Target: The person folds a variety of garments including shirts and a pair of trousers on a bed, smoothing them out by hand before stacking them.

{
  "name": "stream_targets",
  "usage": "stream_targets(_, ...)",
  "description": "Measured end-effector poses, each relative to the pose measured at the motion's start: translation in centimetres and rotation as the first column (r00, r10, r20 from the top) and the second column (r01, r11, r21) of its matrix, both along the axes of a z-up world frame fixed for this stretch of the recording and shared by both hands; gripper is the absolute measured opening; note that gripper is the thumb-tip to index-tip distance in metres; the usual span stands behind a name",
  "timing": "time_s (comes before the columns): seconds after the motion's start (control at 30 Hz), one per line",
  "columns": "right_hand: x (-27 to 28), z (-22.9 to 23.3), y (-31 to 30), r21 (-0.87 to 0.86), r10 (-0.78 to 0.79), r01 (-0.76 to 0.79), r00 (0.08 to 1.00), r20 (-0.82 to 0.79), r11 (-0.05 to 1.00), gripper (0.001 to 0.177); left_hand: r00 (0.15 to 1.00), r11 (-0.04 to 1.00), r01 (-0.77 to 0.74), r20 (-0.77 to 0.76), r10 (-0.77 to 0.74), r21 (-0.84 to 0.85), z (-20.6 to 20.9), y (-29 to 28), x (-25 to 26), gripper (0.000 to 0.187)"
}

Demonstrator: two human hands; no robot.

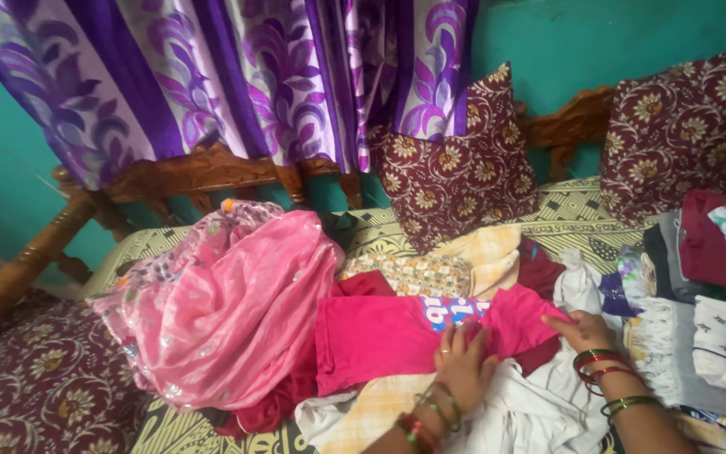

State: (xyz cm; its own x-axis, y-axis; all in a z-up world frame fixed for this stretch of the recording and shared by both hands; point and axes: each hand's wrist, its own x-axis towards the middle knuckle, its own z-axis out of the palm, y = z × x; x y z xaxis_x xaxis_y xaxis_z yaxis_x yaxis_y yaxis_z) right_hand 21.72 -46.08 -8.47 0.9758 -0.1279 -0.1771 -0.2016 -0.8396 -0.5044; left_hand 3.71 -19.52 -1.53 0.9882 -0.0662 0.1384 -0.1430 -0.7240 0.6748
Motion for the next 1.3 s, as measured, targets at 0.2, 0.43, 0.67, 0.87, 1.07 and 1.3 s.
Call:
stream_targets(0.2,-0.2,-1.2,1.3,0.916,-0.155,0.125,0.985,-0.07,0.381,0.036,1.0,0.868,-0.003,0.009,-0.002,0.497,2.2,7.6,-4.2,0.071)
stream_targets(0.43,-3.8,-2.5,4.7,0.885,-0.291,0.183,0.955,-0.057,0.428,0.035,0.996,0.866,0.066,-0.084,-0.027,0.496,2.6,10.1,-6.2,0.077)
stream_targets(0.67,-4.8,-3.0,6.9,0.766,-0.31,0.435,0.896,-0.317,0.473,0.06,0.981,0.863,0.116,-0.195,-0.02,0.491,1.3,9.1,-5.3,0.083)
stream_targets(0.87,-3.7,-2.7,9.3,0.887,-0.143,0.297,0.954,-0.262,0.353,0.064,0.983,0.867,0.107,-0.181,-0.021,0.486,0.8,9.4,-4.6,0.085)
stream_targets(1.07,-3.5,-1.8,7.8,0.587,-0.132,-0.228,0.853,0.505,0.777,0.04,0.994,0.868,0.097,-0.09,-0.061,0.487,0.0,9.5,-4.5,0.086)
stream_targets(1.3,-7.2,2.1,10.9,-0.06,0.068,-0.034,0.652,0.755,0.998,0.047,0.993,0.847,0.109,-0.086,-0.075,0.52,-0.8,9.1,-4.4,0.087)
